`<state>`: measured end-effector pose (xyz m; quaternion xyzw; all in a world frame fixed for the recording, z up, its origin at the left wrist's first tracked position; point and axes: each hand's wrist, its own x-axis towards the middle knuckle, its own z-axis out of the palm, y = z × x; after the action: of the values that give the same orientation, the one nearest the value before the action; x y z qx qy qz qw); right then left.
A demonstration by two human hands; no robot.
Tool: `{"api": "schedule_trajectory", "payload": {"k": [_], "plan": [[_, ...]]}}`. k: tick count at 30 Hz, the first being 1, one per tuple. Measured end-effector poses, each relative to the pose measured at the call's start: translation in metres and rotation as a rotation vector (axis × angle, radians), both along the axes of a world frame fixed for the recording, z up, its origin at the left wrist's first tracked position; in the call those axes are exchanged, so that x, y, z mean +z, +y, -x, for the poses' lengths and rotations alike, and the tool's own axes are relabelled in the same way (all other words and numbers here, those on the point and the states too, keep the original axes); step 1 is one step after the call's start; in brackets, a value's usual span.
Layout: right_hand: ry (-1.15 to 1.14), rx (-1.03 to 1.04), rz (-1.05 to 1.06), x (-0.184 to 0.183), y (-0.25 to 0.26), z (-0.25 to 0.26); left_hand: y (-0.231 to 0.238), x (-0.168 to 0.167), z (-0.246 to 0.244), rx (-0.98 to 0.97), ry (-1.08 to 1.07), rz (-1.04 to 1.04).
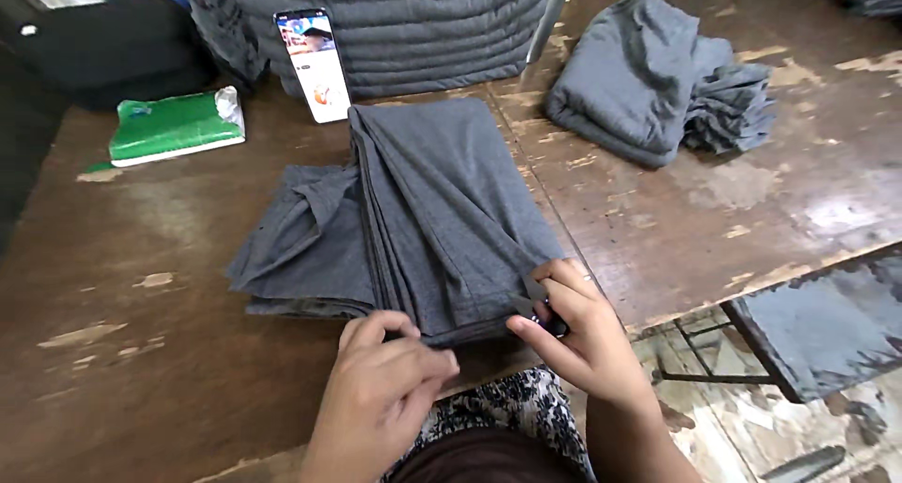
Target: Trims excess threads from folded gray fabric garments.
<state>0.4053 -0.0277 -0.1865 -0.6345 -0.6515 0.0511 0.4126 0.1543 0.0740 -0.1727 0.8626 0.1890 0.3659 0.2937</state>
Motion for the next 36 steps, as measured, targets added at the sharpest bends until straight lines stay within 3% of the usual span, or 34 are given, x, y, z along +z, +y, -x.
{"api": "schedule_trajectory", "payload": {"k": [3,5,7,9,13,16,18,20,26,31,34,36], "plan": [[-0.074,-0.009,-0.023,0.004,0.005,0.006,0.003,0.023,0.032,-0.355,0.163,0.100],[-0.135,0.012,-0.031,0.008,0.011,0.012,0.006,0.029,0.037,-0.491,0.151,0.157],[-0.140,0.046,-0.075,0.015,0.020,0.023,0.004,0.028,0.030,-0.391,0.044,0.118],[-0.106,0.082,-0.152,0.023,0.033,0.039,0.001,0.024,0.012,-0.146,-0.028,0.039],[0.028,0.148,-0.348,0.047,0.055,0.049,0.007,0.006,-0.016,0.160,0.053,-0.018],[0.043,-0.076,-0.424,0.058,0.052,-0.002,0.007,-0.005,-0.016,0.197,0.088,0.005],[-0.020,-0.328,-0.446,0.052,0.045,-0.043,0.004,-0.008,-0.016,0.229,0.042,0.030],[-0.056,-0.446,-0.398,0.041,0.034,-0.055,0.002,-0.009,-0.019,0.286,0.002,0.045],[0.072,0.119,-0.092,0.012,0.021,0.010,0.007,0.001,-0.036,0.420,0.016,0.030],[0.122,0.158,-0.279,0.028,0.034,0.006,0.006,0.011,-0.033,0.449,0.092,-0.019],[0.095,0.050,-0.412,0.036,0.048,0.003,0.006,0.013,-0.043,0.401,0.097,-0.122],[0.037,-0.056,-0.390,0.031,0.061,0.006,0.004,0.015,-0.053,0.303,-0.019,-0.019]]}}
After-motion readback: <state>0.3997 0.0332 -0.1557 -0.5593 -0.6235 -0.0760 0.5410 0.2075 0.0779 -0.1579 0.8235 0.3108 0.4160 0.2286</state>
